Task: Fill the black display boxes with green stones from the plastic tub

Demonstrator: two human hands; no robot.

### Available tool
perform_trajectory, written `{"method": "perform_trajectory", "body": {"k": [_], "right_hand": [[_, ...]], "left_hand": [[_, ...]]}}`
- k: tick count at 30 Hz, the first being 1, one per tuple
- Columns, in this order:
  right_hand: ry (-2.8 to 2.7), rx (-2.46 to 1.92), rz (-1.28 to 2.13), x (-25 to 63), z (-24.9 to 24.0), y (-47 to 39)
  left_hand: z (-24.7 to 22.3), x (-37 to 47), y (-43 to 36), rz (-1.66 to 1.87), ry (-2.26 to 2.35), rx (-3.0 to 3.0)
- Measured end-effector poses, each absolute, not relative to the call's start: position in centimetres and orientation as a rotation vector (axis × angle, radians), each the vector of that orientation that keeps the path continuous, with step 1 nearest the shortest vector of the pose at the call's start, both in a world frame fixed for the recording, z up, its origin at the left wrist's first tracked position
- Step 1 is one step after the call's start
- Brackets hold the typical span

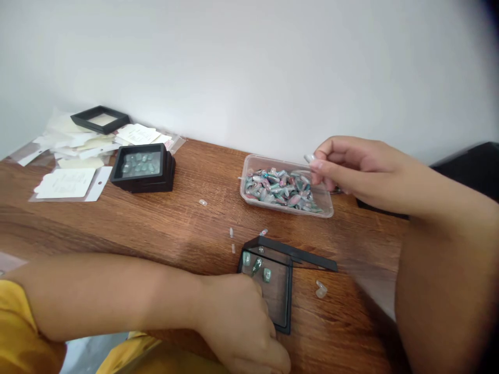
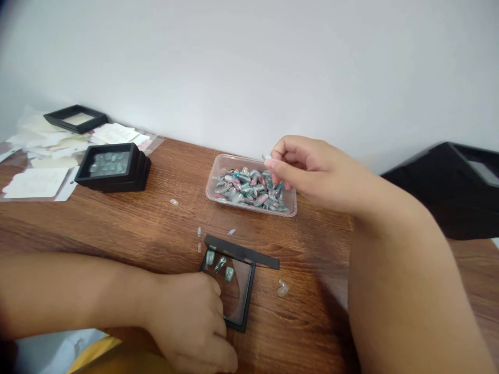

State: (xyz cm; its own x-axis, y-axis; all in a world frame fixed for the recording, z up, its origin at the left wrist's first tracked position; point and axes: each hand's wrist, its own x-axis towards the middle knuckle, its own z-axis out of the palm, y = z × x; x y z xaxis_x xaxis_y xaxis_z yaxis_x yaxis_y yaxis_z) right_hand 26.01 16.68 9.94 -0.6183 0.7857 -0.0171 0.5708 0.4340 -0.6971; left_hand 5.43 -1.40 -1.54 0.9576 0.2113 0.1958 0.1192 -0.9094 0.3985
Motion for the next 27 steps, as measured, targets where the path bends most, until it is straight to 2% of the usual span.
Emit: {"method": "perform_trajectory", "body": {"k": [2,7,19,21,27], "right_hand": [[-2.386,-1.22,0.918,26.2,9.5,17.0],[-2.503,-1.504,0.495,25.9,7.9,17.7],[-2.734,-1.343,0.387,22.8,5.2,17.6],[-2.688,-1.291,0.483,23.0,5.5,17.5],[-2.315,-1.131,1.055,24.1,7.9,16.6]], "left_hand": [[-1.5,5.4,-1.4,0.323,0.243,2.709],[-1.5,5.6,-1.2,0.312,0.246,2.701],[-1.2,5.7,-0.9,0.256,0.206,2.708],[-1.1,5.7,-0.9,0.252,0.21,2.711],[-1.2,5.8,-0.9,0.211,0.207,2.696]]}}
